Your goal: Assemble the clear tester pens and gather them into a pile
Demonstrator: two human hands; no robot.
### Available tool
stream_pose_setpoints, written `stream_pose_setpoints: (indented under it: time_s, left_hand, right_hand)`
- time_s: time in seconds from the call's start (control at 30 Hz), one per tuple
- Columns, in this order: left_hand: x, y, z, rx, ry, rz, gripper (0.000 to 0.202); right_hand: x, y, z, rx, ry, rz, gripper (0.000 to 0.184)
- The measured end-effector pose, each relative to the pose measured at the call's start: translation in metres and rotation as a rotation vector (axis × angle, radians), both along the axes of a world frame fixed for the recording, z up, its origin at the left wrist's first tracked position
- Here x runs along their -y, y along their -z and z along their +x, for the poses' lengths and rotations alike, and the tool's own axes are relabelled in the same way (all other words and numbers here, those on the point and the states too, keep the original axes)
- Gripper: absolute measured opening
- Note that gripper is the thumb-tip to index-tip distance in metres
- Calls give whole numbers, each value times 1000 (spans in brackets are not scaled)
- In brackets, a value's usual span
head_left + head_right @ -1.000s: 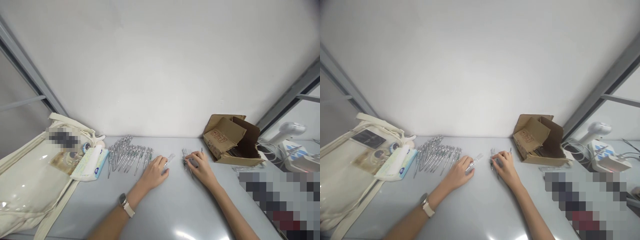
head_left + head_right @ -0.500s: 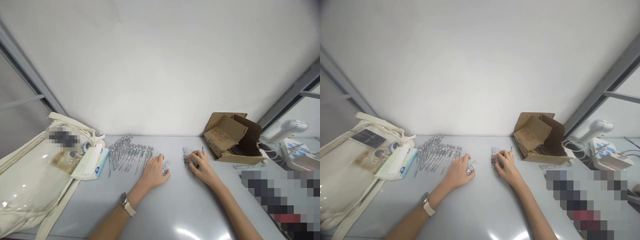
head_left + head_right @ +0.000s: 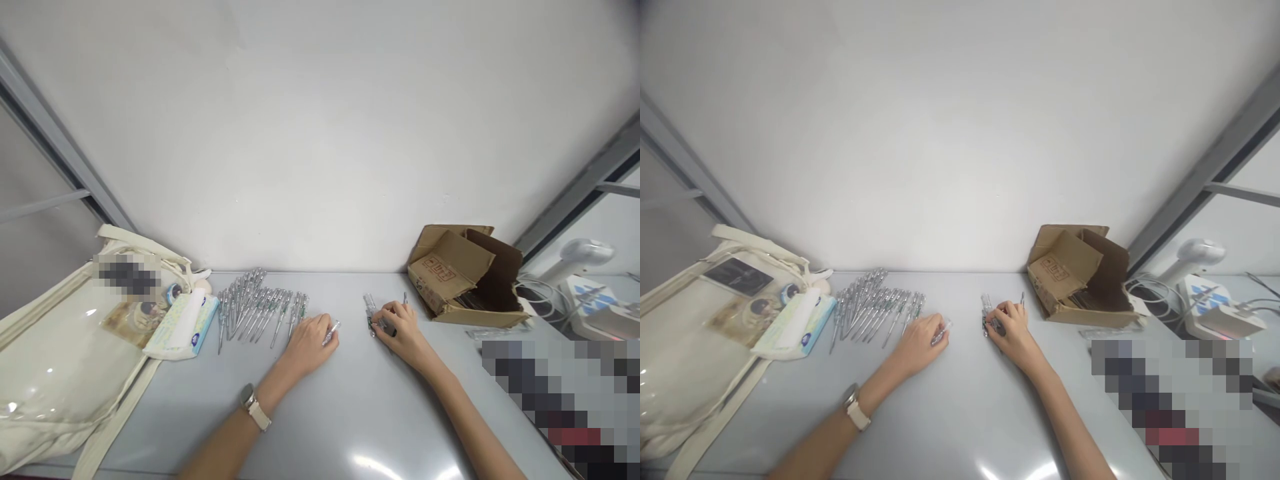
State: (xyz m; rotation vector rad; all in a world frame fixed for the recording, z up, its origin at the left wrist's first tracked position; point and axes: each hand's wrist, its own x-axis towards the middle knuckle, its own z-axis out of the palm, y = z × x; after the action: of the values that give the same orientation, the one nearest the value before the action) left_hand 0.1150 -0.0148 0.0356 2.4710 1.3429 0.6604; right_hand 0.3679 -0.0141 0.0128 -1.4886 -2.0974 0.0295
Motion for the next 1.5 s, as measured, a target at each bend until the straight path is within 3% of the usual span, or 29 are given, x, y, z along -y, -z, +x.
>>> stream_pose_setpoints:
  time_s: [0.2,0.53,0.8,1.23,1.5]
  left_hand:
    - [0,-2,-2,61,-2,-83,7]
    - [2,3,0,10,62,15,6]
    - [3,1,0,-11,88,27,3]
    - [3,-1,1,-43,105,51,5]
    - [3,-1,1,-61,103,54,5]
  right_hand:
    - [1,-4,-2,-41,-11,-9,7]
    - [5,-14,2,-152,-14,-36,12]
    - [3,-8,-2,-125,-43,-76,13]
    - [5,-13,-4,-129,-39,12,21]
    - [4,-9,-4,-119,-68,-80,25]
